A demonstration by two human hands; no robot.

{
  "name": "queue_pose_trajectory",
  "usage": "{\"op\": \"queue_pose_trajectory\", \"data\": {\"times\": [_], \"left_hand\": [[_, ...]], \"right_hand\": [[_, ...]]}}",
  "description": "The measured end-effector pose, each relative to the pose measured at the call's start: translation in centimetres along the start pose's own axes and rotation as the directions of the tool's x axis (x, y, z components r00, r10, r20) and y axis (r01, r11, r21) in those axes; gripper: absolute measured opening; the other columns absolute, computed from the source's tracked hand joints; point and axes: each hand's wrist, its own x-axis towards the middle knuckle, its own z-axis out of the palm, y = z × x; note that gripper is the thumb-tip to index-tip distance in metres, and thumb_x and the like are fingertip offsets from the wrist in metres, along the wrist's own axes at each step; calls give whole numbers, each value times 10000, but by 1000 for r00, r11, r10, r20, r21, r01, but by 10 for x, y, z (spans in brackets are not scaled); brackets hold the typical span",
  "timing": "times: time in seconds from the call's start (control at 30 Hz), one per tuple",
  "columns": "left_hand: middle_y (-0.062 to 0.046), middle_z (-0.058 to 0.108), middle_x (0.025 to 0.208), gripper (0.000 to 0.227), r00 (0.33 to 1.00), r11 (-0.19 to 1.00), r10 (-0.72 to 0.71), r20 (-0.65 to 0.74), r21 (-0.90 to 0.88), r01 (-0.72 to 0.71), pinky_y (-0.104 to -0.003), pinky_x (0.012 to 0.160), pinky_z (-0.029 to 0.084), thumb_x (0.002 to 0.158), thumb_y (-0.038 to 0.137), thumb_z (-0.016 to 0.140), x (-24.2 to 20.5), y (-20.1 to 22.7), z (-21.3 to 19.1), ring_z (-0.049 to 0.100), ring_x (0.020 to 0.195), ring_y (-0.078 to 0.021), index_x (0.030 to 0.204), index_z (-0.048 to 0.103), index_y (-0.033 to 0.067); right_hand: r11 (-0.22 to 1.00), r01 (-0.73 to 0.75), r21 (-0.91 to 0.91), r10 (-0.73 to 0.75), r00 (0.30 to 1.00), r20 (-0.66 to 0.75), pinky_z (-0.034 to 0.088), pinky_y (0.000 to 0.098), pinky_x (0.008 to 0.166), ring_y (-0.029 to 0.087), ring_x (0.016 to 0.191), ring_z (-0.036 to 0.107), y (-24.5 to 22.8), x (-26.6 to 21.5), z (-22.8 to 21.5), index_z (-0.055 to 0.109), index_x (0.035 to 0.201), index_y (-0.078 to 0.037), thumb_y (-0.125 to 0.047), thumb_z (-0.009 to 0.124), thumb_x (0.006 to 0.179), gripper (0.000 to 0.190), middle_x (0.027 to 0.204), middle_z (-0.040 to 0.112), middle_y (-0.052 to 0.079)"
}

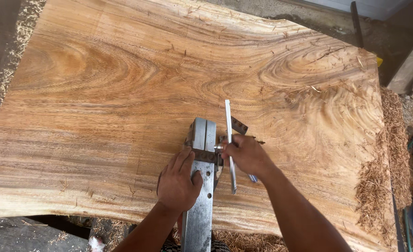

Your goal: The person uses a T-handle wrench to tighten bolts on a metal assembly placed on a large wooden slab. They repeatedly loosen and retighten the bolts, adjusting the position of the metal parts throughout the clip.

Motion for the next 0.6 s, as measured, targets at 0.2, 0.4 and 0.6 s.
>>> {"op": "queue_pose_trajectory", "data": {"times": [0.2,0.4,0.6], "left_hand": [[-207,562,1439,537,999,1000,27,-18,-10,-27,-547,1046,459,837,198,634,0,-1,-1,535,1317,-417,1308,603,-58],[-203,546,1460,535,1000,1000,23,-14,-20,-23,-529,1055,457,850,192,614,-1,-3,-1,540,1320,-407,1327,589,-50],[-215,520,1474,540,1000,999,10,28,37,-11,-546,1053,444,891,177,575,-1,0,3,517,1337,-393,1375,553,-61]], "right_hand": [[911,-130,391,97,990,101,601,335,661,183,686,742,18,14,39,710,1021,27,-290,638,957,331,840,786,105],[977,-159,139,142,982,127,603,314,709,190,698,775,-5,9,34,724,1021,-22,-371,625,956,369,795,791,66],[959,-124,-253,157,981,116,563,355,841,167,763,792,-23,8,33,691,974,-39,-451,556,1002,434,732,790,99]]}}
